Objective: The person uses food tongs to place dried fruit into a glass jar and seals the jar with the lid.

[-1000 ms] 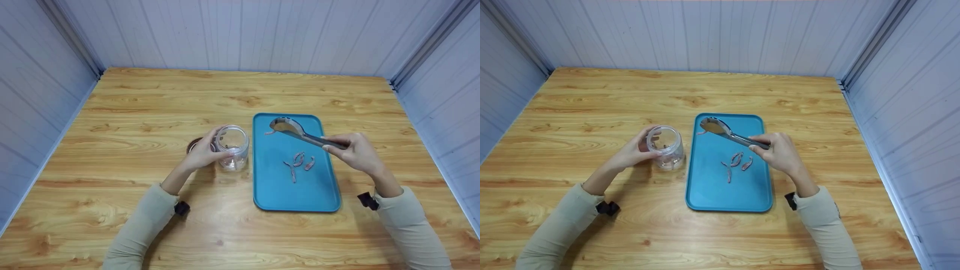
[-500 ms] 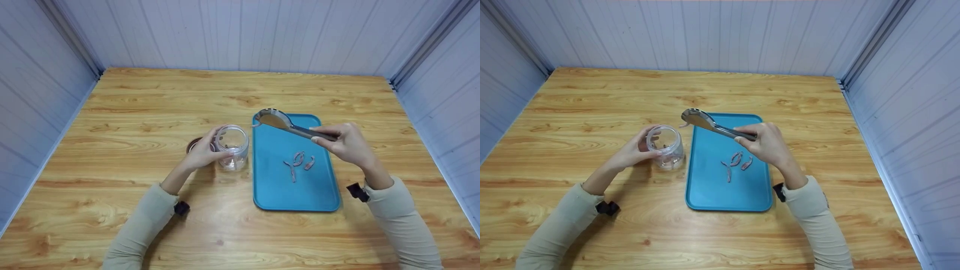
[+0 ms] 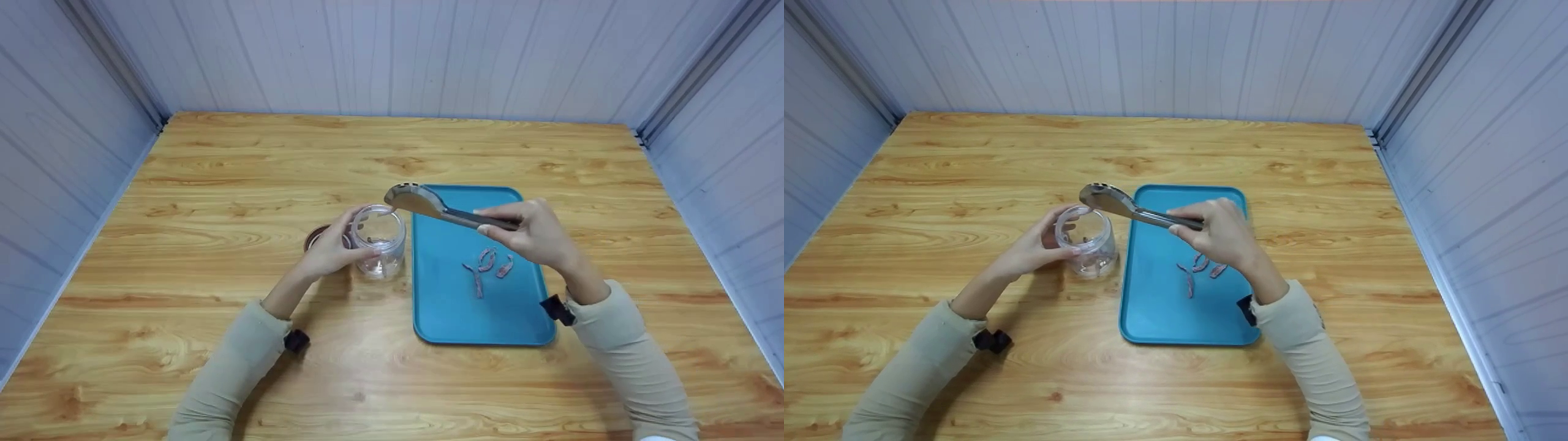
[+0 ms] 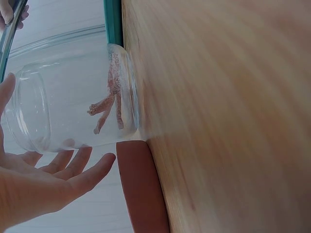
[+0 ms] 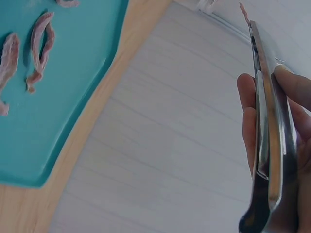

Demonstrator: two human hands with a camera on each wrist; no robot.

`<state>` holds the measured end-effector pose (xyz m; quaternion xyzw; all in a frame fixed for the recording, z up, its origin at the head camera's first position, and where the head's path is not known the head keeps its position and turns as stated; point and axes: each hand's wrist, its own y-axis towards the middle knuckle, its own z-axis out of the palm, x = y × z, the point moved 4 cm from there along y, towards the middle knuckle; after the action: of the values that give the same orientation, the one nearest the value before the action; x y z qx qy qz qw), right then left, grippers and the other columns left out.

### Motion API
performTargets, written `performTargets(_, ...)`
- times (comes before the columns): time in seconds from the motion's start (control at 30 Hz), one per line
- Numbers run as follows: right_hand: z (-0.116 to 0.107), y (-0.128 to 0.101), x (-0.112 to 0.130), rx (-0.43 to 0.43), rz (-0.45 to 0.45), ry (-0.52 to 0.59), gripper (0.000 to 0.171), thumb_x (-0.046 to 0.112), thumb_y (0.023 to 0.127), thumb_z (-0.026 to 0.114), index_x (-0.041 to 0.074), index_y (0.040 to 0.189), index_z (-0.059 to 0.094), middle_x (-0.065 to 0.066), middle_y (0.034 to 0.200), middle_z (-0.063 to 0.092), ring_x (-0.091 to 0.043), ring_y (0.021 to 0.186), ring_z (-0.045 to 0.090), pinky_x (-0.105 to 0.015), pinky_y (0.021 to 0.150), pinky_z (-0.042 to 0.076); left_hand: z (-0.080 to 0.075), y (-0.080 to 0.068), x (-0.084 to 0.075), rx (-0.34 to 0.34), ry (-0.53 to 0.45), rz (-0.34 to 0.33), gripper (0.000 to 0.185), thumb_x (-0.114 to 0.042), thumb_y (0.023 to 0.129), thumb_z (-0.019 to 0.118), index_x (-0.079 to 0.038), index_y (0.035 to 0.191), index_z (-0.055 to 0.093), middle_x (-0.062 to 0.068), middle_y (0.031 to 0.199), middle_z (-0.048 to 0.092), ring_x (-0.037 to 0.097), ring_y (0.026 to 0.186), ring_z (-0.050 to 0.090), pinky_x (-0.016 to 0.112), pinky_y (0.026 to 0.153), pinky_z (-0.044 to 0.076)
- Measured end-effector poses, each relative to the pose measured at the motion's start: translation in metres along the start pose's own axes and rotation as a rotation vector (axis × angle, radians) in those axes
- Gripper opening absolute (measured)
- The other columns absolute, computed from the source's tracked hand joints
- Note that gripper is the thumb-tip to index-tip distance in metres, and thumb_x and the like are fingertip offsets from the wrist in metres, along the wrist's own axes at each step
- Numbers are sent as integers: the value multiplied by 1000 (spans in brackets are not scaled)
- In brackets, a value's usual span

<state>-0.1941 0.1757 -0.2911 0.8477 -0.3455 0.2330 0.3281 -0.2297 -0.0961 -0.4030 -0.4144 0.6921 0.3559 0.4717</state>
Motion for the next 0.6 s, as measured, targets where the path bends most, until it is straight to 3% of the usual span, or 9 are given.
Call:
performTargets(0.4,18,5,0,56,-2,-24,21,-1,78,64,-6,98,65,-7,65,62,-10,43,43,-21,40,32,-1,0,0,-6,43,-18,77,-22,71,75,-13,135,32,10,130,39,34,112,40,42,91,32)
performTargets(0.6,17,3,-2,42,9,-16,21,-2,78,64,-6,99,64,-8,66,63,-11,43,46,-23,41,34,-1,0,0,-8,57,-27,76,-24,71,74,-15,134,33,9,131,38,33,116,37,42,93,30)
